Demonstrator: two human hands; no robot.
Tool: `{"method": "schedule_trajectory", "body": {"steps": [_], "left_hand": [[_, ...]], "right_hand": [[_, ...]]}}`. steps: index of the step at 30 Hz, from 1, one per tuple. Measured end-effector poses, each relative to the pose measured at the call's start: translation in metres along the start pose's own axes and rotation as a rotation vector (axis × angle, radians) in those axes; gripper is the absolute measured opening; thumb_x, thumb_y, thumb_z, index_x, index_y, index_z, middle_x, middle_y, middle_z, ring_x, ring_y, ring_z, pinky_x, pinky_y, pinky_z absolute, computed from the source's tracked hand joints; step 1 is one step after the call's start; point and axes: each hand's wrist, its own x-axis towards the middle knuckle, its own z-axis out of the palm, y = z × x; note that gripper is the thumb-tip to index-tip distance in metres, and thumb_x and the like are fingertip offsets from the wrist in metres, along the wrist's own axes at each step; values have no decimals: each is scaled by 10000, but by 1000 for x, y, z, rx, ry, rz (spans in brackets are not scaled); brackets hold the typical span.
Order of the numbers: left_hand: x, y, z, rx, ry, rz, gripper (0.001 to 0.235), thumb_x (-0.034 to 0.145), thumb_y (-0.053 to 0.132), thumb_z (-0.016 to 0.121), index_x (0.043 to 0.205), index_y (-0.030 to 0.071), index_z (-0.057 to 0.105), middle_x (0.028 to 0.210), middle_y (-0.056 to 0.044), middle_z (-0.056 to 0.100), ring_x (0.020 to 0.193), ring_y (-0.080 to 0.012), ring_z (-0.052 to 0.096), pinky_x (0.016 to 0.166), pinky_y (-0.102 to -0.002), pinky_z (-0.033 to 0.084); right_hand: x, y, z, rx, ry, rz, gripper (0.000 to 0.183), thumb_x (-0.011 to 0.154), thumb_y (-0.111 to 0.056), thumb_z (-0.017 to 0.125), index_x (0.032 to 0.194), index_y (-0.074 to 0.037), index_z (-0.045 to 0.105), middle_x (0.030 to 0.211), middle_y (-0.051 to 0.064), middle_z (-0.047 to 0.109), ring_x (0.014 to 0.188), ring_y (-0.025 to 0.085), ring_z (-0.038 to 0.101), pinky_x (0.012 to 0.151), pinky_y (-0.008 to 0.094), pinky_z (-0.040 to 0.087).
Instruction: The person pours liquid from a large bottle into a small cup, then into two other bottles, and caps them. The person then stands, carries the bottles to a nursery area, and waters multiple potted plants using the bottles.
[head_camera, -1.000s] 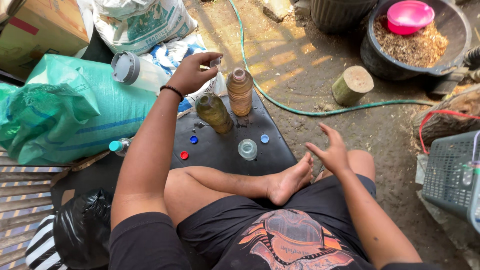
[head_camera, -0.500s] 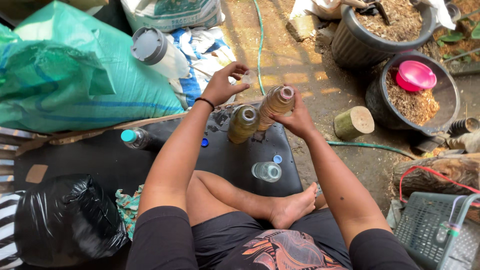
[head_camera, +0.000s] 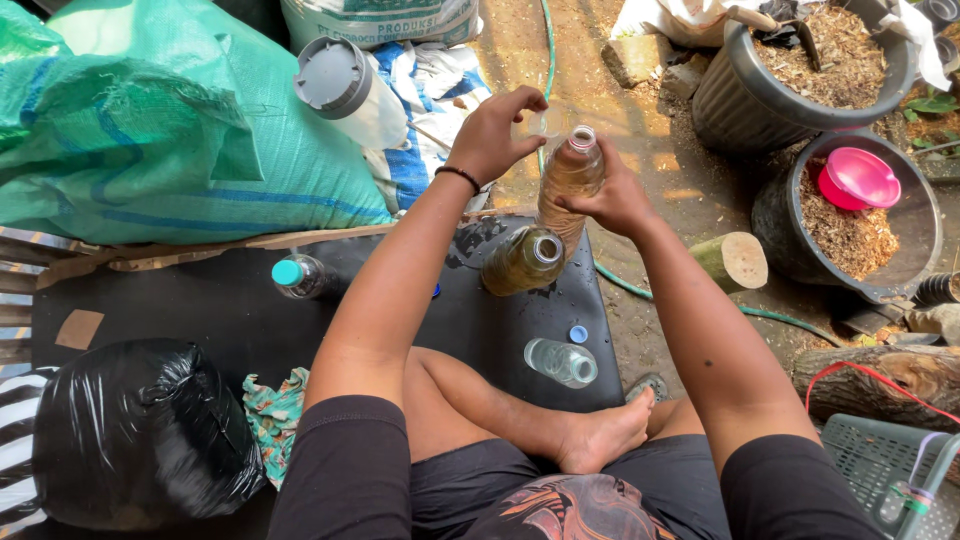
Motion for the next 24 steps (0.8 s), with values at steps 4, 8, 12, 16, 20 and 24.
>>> {"method": "schedule_trajectory", "body": {"steps": [4,8,12,16,20,24], "left_hand": [[7,-4,-9,43,-10,-15,406,816,165,857,1147,123,625,1131,-23,740,982,-256,692,846,-369,569],[8,-11,-19,88,-6,-68,403,822,178,859,1149,139,627,1122,-7,742,934,-239,693,831,-372,565],[6,-21,-28,130,48,-54,418,808,164,856,1152,139,619,1118,4,745,917,-241,688,830,-383,565],[3,-33,-35,220,56,-50,407,825,160,849,1160,149,618,1097,0,735,918,-245,689,822,-404,556],[-1,-43,-42,298,100,-11,407,812,142,842,1151,160,618,1091,6,734,948,-260,686,851,-419,529],[-8,-54,-46,335,75,-123,384,824,144,838,1139,179,622,1072,19,735,940,-238,695,878,-427,501]], "right_hand": [[21,-14,3,-53,-71,48,1068,691,-396,932,1535,-117,341,1367,217,638,1280,358,623,1079,436,484],[39,-27,10,-72,-150,127,1048,694,-409,903,1543,-139,352,1330,215,666,1268,351,645,1075,432,493],[56,-32,17,-123,-176,116,1069,701,-423,920,1542,-122,333,1342,238,630,1261,373,613,1065,442,470],[72,-33,25,-113,-190,69,1039,693,-440,920,1511,-99,378,1341,226,634,1247,361,624,1046,440,478],[86,-35,34,-147,-236,83,996,687,-469,895,1495,-112,436,1315,204,671,1229,359,644,1029,446,489],[100,-35,45,-179,-247,36,1019,687,-499,911,1483,-84,429,1287,236,663,1208,385,639,998,461,492]]}}
